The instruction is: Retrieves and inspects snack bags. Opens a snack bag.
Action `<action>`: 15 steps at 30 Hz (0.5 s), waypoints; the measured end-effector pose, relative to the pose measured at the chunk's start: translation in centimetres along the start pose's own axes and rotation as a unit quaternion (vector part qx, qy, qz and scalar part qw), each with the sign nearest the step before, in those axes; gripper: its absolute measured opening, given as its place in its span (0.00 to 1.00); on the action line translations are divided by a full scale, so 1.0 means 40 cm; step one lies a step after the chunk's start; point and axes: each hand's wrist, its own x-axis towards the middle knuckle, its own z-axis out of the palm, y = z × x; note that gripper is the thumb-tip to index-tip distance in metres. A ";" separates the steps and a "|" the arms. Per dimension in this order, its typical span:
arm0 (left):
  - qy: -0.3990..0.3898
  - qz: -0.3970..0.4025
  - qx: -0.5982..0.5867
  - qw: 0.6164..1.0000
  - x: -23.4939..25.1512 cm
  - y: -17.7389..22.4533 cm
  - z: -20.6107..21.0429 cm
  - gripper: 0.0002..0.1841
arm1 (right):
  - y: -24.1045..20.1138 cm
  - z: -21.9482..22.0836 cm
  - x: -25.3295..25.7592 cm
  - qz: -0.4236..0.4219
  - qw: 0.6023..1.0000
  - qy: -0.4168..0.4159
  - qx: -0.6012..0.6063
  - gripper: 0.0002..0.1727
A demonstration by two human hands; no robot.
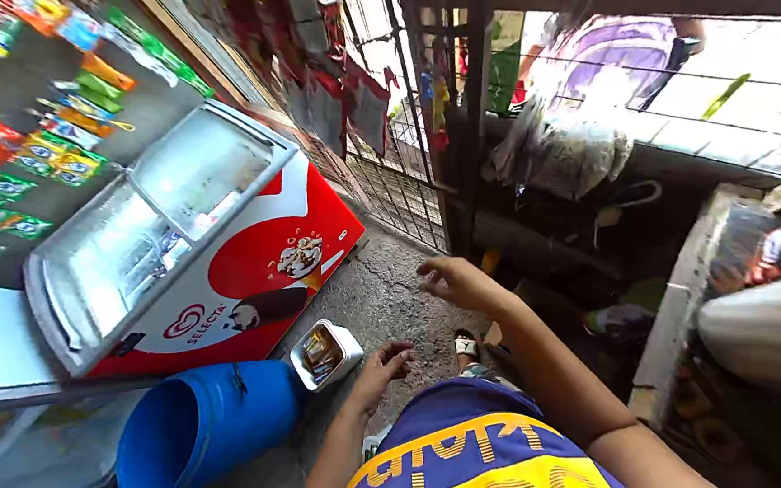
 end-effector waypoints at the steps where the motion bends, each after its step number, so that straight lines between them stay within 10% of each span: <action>1: 0.004 0.003 -0.003 1.000 0.030 0.024 -0.015 0.14 | 0.009 -0.017 0.043 -0.006 0.999 0.045 0.009 0.18; 15: -0.033 -0.058 -0.079 0.995 0.507 0.236 -0.260 0.16 | -0.123 -0.307 0.547 -0.129 0.922 0.352 -0.100 0.16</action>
